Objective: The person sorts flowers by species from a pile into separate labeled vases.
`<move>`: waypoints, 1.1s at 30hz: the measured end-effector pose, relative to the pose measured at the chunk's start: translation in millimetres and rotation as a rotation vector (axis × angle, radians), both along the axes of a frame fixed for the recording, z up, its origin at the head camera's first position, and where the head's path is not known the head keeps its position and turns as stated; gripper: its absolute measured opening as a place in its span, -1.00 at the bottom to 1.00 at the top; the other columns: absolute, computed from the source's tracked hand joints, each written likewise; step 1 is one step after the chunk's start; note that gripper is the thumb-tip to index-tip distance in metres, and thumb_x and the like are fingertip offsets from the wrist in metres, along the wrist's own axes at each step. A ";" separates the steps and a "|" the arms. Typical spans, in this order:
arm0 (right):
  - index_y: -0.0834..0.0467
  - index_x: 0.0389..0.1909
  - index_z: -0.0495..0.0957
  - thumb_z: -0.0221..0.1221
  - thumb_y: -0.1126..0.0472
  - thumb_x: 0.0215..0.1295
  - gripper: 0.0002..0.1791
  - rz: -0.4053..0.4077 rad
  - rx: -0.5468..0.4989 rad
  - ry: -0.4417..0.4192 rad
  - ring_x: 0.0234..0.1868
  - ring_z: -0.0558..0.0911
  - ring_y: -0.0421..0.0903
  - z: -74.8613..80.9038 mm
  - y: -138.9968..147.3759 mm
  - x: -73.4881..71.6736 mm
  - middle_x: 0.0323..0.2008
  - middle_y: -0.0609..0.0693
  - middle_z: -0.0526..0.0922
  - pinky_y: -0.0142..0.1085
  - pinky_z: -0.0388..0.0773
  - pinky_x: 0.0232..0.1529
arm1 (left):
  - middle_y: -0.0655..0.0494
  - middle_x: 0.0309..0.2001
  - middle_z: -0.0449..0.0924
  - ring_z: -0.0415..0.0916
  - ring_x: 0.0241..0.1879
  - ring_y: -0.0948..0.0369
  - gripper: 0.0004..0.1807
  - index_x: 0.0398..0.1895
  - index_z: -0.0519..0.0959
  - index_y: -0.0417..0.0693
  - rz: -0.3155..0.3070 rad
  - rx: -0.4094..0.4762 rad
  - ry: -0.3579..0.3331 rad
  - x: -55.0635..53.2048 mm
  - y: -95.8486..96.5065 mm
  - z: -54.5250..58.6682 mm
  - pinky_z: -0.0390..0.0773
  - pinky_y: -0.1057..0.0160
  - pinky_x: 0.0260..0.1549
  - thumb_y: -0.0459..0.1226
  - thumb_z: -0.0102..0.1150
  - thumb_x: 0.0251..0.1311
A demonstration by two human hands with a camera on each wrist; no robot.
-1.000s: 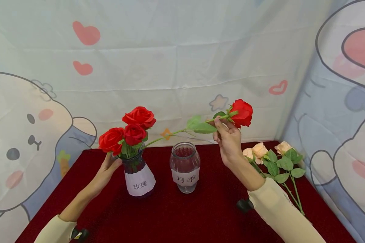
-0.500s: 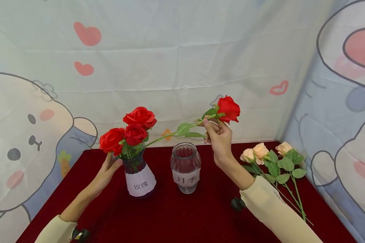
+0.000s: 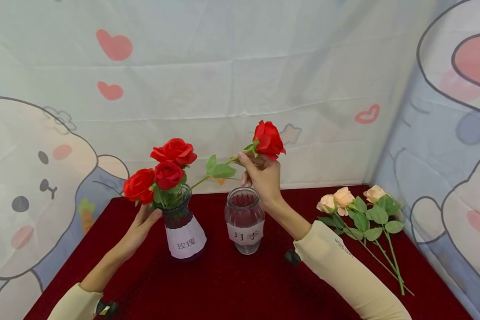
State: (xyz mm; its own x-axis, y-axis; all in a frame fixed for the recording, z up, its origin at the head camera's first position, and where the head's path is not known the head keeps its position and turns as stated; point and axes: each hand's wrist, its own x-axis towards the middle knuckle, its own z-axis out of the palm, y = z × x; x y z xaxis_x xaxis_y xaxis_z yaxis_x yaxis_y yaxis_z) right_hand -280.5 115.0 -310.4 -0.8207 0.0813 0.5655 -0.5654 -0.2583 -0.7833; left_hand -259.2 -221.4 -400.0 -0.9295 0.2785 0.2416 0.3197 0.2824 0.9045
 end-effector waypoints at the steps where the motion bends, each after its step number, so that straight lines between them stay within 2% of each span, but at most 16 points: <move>1: 0.01 -0.28 0.67 0.20 0.31 0.45 -0.85 0.005 -0.003 -0.001 -0.78 0.49 -0.25 0.7 -1.6 0.0 -0.35 -0.20 0.82 -0.48 0.38 -0.67 | -0.25 0.55 0.06 0.14 0.48 -0.25 -0.23 0.67 -0.24 0.07 -0.001 0.002 -0.001 0.0 -0.1 0.0 0.14 -0.41 0.42 -0.19 -0.10 0.58; 5: -0.01 -0.29 0.67 0.19 0.34 0.45 -0.81 0.019 -0.020 0.013 -0.78 0.46 -0.25 4.6 -6.0 -0.9 -0.35 -0.22 0.82 -0.47 0.33 -0.66 | -0.28 0.53 0.10 0.14 0.49 -0.26 -0.22 0.67 -0.25 0.10 -0.003 0.006 0.008 -0.9 -0.5 0.0 0.14 -0.41 0.42 -0.20 -0.10 0.59; 7: 0.01 -0.28 0.67 0.20 0.34 0.43 -0.84 0.009 -0.033 0.038 -0.79 0.42 -0.24 8.5 -8.0 -1.6 -0.36 -0.22 0.82 -0.47 0.30 -0.67 | -0.26 0.57 0.02 0.12 0.49 -0.27 -0.21 0.68 -0.29 0.16 -0.007 0.009 0.014 -2.3 -0.6 -0.3 0.13 -0.43 0.41 -0.19 -0.11 0.59; 13: 0.07 -0.27 0.59 0.24 0.35 0.39 -0.90 -0.064 -0.080 0.125 -0.81 0.37 -0.25 24.6 -13.3 -5.0 -0.40 -0.21 0.79 -0.48 0.35 -0.68 | -0.08 0.67 -0.27 -0.09 0.59 -0.29 -0.19 0.66 -0.38 0.39 -0.080 0.042 0.059 -7.6 -1.4 -2.3 0.03 -0.49 0.40 -0.20 -0.17 0.61; 21: 0.00 -0.33 0.58 0.22 0.42 0.37 -0.78 -0.082 -0.155 0.127 -0.81 0.35 -0.29 41.4 -17.3 -5.2 -0.44 -0.21 0.79 -0.51 0.28 -0.73 | -0.06 0.67 -0.26 -0.07 0.58 -0.28 -0.19 0.65 -0.37 0.46 -0.086 0.045 0.067 -7.9 0.0 -3.7 0.06 -0.49 0.39 -0.20 -0.17 0.61; 27: 0.07 -0.30 0.62 0.28 0.34 0.36 -0.90 -0.067 -0.043 0.061 -0.72 0.40 -0.35 38.2 -24.1 -4.7 -0.46 -0.25 0.77 -0.51 0.22 -0.71 | -0.11 0.64 -0.18 -0.03 0.57 -0.26 -0.21 0.66 -0.32 0.40 -0.079 0.046 0.069 -6.6 -0.4 -3.1 0.08 -0.48 0.39 -0.23 -0.17 0.61; 30: 0.14 -0.28 0.62 0.29 0.33 0.35 -0.96 -0.059 0.016 0.035 -0.71 0.38 -0.35 31.7 -28.8 -3.9 -0.47 -0.27 0.76 -0.50 0.19 -0.70 | -0.19 0.62 -0.11 0.06 0.52 -0.27 -0.20 0.66 -0.35 0.38 -0.042 0.021 0.044 -5.3 0.1 -2.6 0.11 -0.47 0.39 -0.21 -0.15 0.60; 33: 0.25 -0.25 0.61 0.28 0.34 0.36 -0.96 -0.041 0.090 0.019 -0.76 0.27 -0.33 23.6 -34.2 -2.7 -0.48 -0.29 0.75 -0.49 0.18 -0.70 | -0.24 0.61 -0.11 0.09 0.50 -0.27 -0.17 0.67 -0.38 0.35 -0.009 0.002 0.022 -4.3 1.4 -1.6 0.11 -0.46 0.40 -0.19 -0.13 0.60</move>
